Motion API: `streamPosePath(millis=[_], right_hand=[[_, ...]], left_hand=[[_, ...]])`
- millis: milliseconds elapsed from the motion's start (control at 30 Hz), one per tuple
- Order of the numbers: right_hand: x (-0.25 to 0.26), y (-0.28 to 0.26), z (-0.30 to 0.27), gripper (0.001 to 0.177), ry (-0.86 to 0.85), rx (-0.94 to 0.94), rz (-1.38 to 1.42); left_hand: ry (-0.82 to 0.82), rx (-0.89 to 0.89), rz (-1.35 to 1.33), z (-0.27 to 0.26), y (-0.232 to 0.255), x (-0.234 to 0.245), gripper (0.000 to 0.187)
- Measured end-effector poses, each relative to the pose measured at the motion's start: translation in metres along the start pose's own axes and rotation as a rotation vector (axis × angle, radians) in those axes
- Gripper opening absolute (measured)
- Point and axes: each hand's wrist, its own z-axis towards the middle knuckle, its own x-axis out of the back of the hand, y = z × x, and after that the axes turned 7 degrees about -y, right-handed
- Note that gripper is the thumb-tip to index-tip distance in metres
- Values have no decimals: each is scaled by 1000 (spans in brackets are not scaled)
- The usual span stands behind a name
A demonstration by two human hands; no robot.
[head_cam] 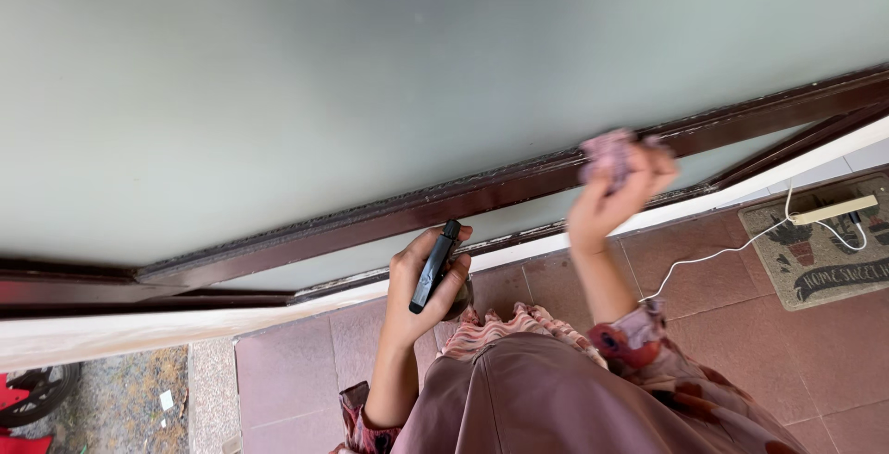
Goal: The person sprays a cleaning solution onto a frosted glass window and wipes the surface with a cloth. The person holds the spray bottle in one hand and the cloth in the other, repeatedly spraying and wiping the window frame and glass.
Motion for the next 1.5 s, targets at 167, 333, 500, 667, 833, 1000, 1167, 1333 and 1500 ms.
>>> streamPosePath(millis=[167, 333, 500, 667, 833, 1000, 1167, 1333, 1500], right_hand=[[-33, -55, -53, 20, -250, 51, -203], [-28, -35, -50, 19, -294, 198, -257], [15, -5, 0, 18, -37, 28, -308], [3, -10, 2, 18, 82, -133, -31], [-70, -66, -67, 15, -36, -84, -65], [-97, -103, -113, 20, -235, 7, -233], [-69, -72, -85, 15, -217, 113, -303], [-18, -39, -35, 17, 45, -249, -134], [-58, -49, -54, 15, 25, -82, -111]], left_hand=[[17, 8, 2, -15, -7, 17, 29], [29, 62, -1, -28, -13, 32, 29], [-7, 63, -36, -49, -17, 60, 30], [-17, 70, 34, -70, -27, 84, 29], [-14, 62, -2, -85, -33, 104, 30], [11, 33, 26, -93, -36, 112, 30], [44, 66, 49, -93, -35, 114, 30], [58, 79, 31, -92, -31, 117, 29], [101, 35, 81, -89, -25, 116, 28]])
